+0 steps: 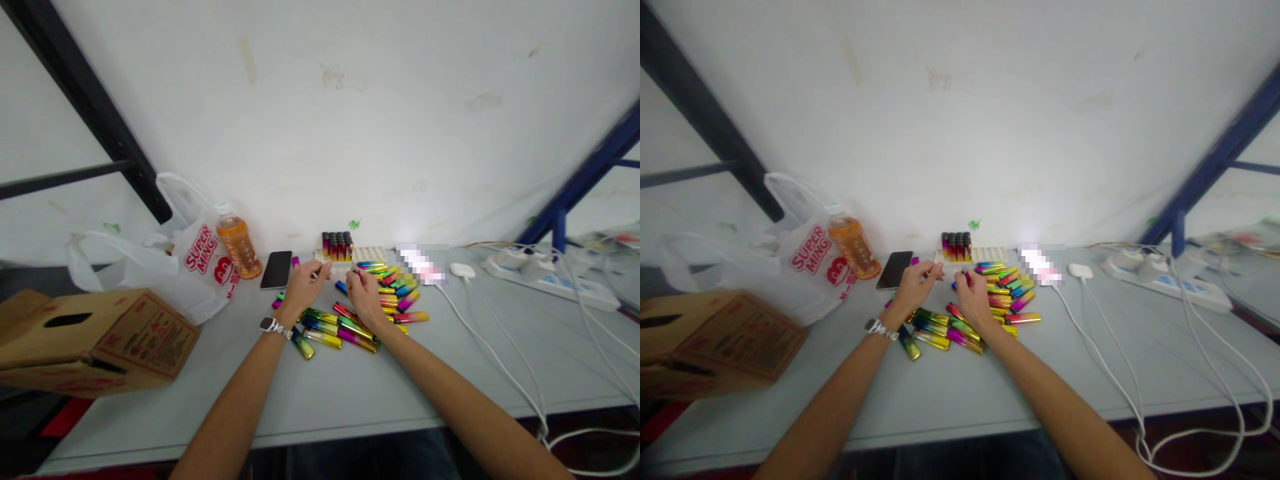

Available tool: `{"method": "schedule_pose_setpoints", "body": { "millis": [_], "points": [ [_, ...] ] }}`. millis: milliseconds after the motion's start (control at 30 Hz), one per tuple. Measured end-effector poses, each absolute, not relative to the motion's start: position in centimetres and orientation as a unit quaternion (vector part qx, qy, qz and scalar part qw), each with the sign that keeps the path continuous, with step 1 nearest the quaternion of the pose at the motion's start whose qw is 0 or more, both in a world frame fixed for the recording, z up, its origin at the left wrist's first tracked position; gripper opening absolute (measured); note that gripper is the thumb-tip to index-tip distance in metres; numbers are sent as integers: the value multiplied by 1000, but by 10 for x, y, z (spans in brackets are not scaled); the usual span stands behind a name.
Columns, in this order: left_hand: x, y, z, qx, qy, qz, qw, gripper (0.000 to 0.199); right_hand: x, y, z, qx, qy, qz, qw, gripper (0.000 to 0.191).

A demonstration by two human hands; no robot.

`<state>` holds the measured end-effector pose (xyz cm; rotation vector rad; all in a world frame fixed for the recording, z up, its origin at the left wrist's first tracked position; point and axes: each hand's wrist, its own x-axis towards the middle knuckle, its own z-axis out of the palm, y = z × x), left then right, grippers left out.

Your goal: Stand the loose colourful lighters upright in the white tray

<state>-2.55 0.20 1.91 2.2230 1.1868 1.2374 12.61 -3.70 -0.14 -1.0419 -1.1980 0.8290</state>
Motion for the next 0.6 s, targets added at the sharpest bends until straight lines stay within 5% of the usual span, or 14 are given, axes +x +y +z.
{"method": "schedule_pose_setpoints", "body": {
  "millis": [233, 600],
  "points": [
    [-29, 9, 12, 810, 414, 387, 151, 41, 129, -40, -5, -429, -514, 420, 613, 51],
    [-29, 9, 8, 824, 427, 346, 140, 33, 128, -38, -5, -449, -508, 405, 613, 49]
  ]
}}
